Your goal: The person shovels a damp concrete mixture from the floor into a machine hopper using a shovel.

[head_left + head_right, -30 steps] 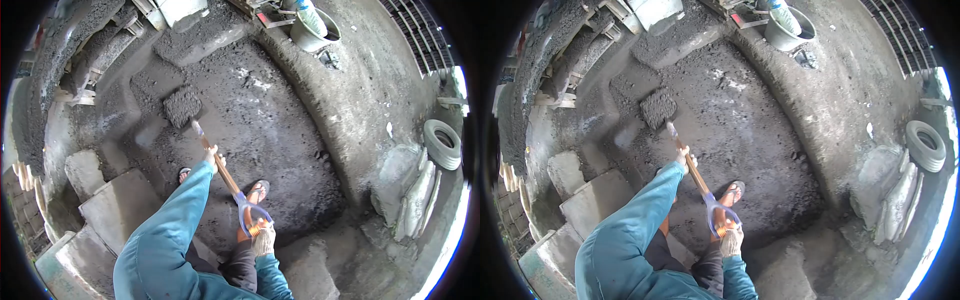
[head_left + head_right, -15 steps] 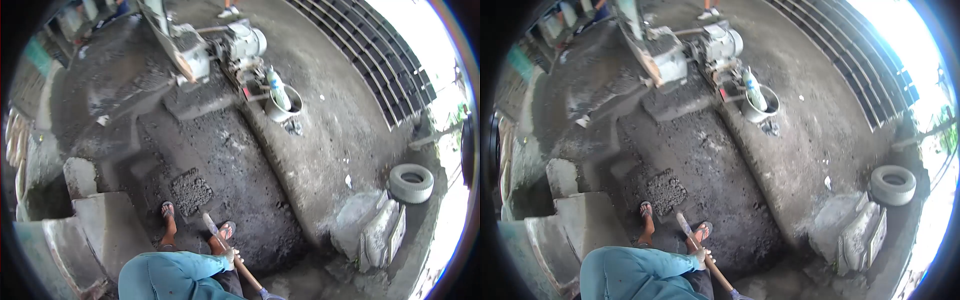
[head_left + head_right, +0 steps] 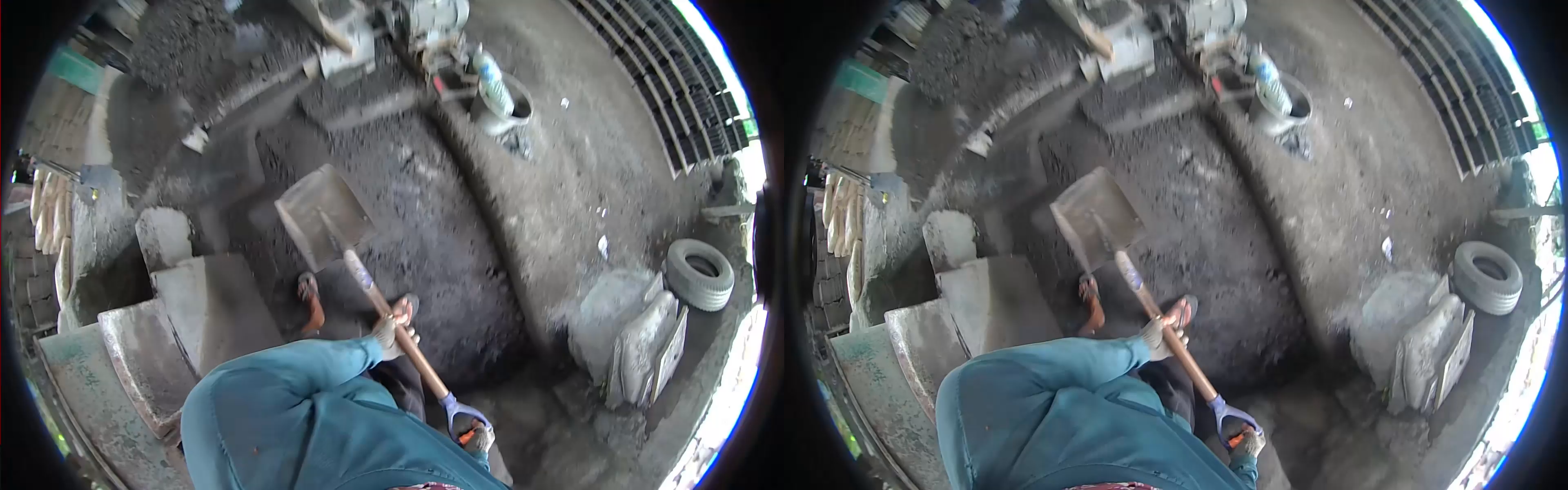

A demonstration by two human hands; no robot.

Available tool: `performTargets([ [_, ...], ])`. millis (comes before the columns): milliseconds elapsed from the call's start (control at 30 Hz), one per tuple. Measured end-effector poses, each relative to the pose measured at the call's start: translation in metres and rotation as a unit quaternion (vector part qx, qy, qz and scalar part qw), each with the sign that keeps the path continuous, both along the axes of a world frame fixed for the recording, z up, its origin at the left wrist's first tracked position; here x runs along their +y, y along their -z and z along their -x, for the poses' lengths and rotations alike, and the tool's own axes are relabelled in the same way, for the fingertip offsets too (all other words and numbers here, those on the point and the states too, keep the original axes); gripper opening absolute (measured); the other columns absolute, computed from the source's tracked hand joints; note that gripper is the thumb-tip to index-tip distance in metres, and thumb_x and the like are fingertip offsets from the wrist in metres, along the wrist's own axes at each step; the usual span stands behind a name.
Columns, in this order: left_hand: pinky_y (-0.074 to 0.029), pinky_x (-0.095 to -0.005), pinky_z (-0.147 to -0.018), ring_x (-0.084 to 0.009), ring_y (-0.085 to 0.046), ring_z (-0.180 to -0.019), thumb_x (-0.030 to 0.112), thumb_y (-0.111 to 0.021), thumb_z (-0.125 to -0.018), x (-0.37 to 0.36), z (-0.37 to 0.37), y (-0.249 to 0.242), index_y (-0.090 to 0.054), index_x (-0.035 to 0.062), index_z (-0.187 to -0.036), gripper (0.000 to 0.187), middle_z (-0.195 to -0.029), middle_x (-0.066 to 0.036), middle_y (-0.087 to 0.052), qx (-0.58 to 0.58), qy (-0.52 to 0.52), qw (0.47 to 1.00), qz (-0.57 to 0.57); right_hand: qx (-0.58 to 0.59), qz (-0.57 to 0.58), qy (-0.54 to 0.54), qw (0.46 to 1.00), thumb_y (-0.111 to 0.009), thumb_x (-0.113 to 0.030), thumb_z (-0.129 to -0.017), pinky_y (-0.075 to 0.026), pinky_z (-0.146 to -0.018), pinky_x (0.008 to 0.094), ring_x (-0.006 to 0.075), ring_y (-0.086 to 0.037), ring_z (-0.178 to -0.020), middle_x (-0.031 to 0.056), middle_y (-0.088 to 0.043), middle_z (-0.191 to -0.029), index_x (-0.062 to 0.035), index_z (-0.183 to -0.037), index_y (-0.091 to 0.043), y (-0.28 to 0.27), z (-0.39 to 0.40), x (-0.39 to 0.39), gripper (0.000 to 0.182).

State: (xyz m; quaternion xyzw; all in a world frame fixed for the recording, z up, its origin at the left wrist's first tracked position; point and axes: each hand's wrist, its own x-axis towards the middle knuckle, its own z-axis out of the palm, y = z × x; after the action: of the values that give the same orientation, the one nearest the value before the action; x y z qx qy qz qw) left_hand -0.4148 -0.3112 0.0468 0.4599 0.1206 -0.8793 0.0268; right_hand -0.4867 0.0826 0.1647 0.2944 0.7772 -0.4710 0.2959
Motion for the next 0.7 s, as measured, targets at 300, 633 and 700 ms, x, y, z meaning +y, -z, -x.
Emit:
performTargets([
  [300,-0.046,-0.0473,-0.051,-0.0255,-0.052,-0.052,0.040,-0.058,-0.098,0.011,-0.079,0.191,-0.050,0.0179,-0.085,0.027,-0.067,-0.003,-0.050,-0.187,0.057,0.979,-0.061,-0.019,-0.116,0.094,0.989,-0.065,0.005,-0.079,-0.056,-0.063,0.0337,0.0194,-0.066,-0.073,0.0090,-0.068,-0.084,0.0016,-0.100,-0.062,0.017,-0.124,-0.176,0.022],
  [633,-0.049,-0.0497,-0.055,-0.0302,-0.056,-0.059,0.052,-0.051,-0.100,-0.325,-0.168,0.168,-0.043,0.0169,-0.096,0.036,-0.076,-0.010,-0.055,-0.209,0.115,0.957,0.166,-0.188,0.341,0.052,0.920,-0.071,-0.004,-0.083,-0.053,-0.068,0.0297,0.0144,-0.063,-0.073,0.0030,-0.065,-0.086,-0.0046,-0.101,-0.064,0.102,-0.204,-0.485,0.019],
  [700,-0.053,-0.0506,-0.058,-0.0315,-0.059,-0.063,0.058,-0.049,-0.099,-0.364,-0.191,0.157,-0.045,0.0165,-0.114,0.044,-0.084,-0.013,-0.058,-0.228,0.143,0.931,0.246,-0.191,0.353,0.047,0.915,-0.071,-0.006,-0.085,-0.051,-0.068,0.0265,0.0121,-0.061,-0.074,0.0014,-0.064,-0.087,-0.0066,-0.104,-0.065,0.083,-0.223,-0.542,0.020],
])
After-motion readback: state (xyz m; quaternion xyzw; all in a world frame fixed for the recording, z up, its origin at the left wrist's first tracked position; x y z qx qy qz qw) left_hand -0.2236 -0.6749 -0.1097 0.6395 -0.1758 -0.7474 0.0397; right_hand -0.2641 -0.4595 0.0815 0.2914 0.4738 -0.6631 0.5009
